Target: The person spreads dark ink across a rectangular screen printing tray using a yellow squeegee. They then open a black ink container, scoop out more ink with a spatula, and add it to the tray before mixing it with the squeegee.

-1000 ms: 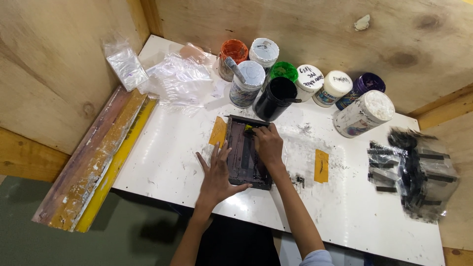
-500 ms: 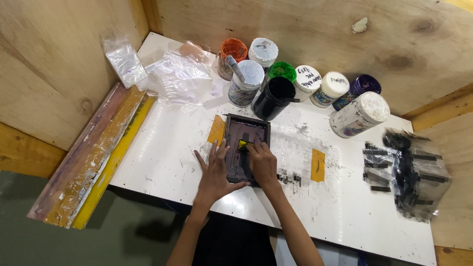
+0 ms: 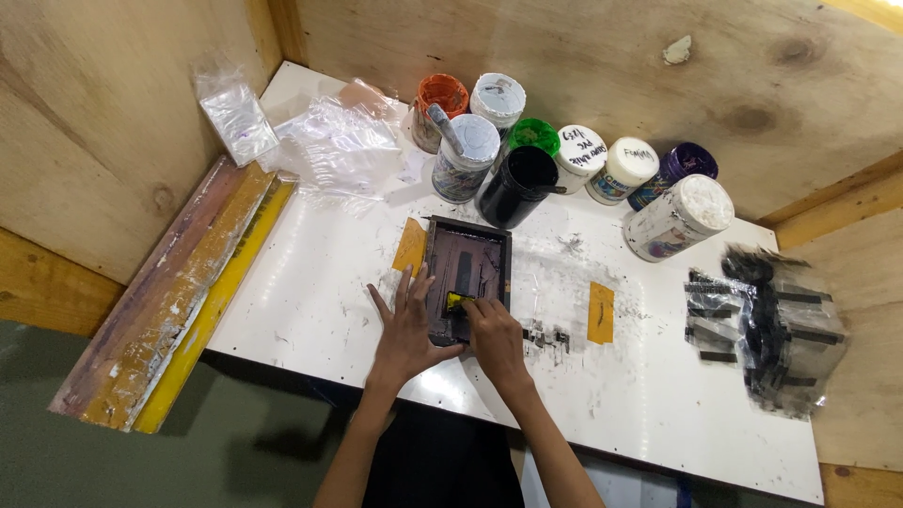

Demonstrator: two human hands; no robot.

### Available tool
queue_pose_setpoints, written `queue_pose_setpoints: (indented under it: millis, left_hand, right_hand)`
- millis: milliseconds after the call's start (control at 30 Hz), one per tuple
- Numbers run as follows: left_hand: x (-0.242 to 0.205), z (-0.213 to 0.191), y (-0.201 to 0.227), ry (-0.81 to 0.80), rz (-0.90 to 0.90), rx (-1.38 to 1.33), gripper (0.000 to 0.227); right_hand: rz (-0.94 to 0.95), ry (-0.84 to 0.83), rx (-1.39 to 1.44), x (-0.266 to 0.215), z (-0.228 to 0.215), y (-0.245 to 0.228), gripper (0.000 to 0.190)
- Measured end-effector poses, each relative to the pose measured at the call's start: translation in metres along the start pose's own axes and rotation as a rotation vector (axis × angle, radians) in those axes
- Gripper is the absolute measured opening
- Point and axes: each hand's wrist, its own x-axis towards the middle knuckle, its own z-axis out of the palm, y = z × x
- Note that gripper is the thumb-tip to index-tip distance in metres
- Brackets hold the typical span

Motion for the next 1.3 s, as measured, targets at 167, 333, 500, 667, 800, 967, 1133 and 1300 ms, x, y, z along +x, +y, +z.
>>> queue_pose_setpoints:
  millis: [167,333,500,667,800,967,1133,1300]
  left_hand:
    - [-0.001,0.003,-0.003,0.014,0.001,-0.017,0.112]
    - [-0.001,0.002,0.0,0.017,-0.004,-0.022,0.116]
    - [0.0,-0.005,0.003,0.017,0.0,-0.03,0.116]
    - [0.002,-0.008,0.006,0.008,-0.016,-0.016,0.117]
    - [0.002,-0.012,0.007,0.001,-0.032,-0.02,0.118]
    - [0.003,-0.008,0.005,0.011,-0.031,-0.032,0.118]
    - [0.001,-0.003,0.001,0.004,-0.009,-0.019,0.121]
    - [0.001,-0.004,0.001,0.008,-0.016,-0.036,0.119]
  right_hand:
    - [-0.016,-0.016,0.006,-0.011,0.004,-0.001,0.024]
    - [-0.03,-0.036,0.026,-0.014,-0.017,-0.008,0.029]
    - [0.128,0.061,0.23,0.013,-0.017,0.01,0.016]
    - [0.209,0.169,0.375,0.07,-0.008,0.042,0.009]
    - [0.186,0.197,0.336,0.094,0.006,0.047,0.008]
    - [0.123,0.159,0.122,0.083,0.039,0.041,0.013]
    - [0.088,0.12,0.1,0.07,0.037,0.032,0.016]
    - [0.093,0.062,0.088,0.057,0.038,0.025,0.017]
